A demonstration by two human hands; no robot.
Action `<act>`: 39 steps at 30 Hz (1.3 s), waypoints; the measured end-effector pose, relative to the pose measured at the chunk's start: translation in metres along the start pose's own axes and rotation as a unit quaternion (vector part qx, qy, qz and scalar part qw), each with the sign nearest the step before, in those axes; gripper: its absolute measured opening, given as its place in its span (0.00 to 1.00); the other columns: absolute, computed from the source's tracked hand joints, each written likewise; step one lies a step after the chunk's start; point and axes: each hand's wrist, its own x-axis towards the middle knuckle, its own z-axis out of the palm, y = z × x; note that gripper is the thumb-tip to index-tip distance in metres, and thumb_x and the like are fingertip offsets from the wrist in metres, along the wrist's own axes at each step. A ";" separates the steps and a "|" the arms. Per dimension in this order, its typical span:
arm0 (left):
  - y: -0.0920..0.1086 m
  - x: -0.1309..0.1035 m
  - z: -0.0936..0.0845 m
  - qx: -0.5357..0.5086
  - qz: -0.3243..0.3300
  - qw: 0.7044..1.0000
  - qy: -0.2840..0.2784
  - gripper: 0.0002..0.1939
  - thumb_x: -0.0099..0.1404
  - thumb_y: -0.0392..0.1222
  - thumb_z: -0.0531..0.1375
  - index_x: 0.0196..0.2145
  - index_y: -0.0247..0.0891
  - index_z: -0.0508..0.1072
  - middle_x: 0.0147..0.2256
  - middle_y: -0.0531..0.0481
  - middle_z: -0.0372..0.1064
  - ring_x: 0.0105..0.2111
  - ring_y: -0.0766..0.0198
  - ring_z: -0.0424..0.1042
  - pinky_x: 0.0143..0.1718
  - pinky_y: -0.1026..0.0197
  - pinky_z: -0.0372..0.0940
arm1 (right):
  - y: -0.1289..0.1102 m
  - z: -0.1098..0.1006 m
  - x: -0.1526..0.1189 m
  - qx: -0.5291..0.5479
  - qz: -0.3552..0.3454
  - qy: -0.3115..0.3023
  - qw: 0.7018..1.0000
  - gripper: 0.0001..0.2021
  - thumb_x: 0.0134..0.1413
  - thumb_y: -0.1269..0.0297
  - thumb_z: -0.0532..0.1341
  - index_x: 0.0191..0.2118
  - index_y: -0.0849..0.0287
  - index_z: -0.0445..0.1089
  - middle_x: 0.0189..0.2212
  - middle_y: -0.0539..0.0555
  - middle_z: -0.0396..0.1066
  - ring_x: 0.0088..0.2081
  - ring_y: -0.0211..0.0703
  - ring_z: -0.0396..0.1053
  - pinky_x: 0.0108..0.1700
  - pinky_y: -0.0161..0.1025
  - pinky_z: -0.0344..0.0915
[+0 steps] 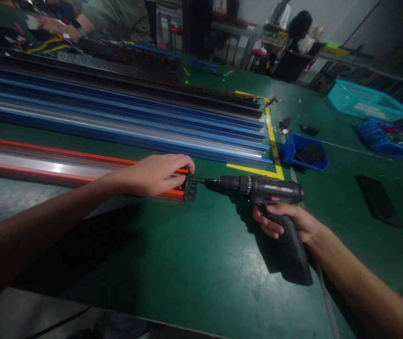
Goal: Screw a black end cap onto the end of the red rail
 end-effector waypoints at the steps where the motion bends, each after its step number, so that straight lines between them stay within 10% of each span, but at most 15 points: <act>1: 0.000 0.000 0.000 0.000 0.000 1.000 0.001 0.15 0.77 0.49 0.52 0.53 0.43 0.72 0.50 0.46 0.76 0.47 0.54 0.75 0.48 0.56 0.65 | 0.000 0.000 0.000 -0.001 -0.001 -0.001 1.000 0.12 0.63 0.60 0.73 0.41 0.66 0.82 0.29 0.52 0.74 0.21 0.29 0.62 0.28 0.30 0.71; 39: -0.001 0.001 0.002 -0.005 0.002 1.000 0.000 0.14 0.77 0.49 0.52 0.53 0.43 0.72 0.50 0.47 0.75 0.48 0.55 0.74 0.49 0.57 0.64 | 0.002 -0.003 0.002 0.019 -0.005 -0.019 1.000 0.12 0.64 0.62 0.72 0.45 0.69 0.82 0.33 0.55 0.77 0.21 0.28 0.65 0.29 0.29 0.74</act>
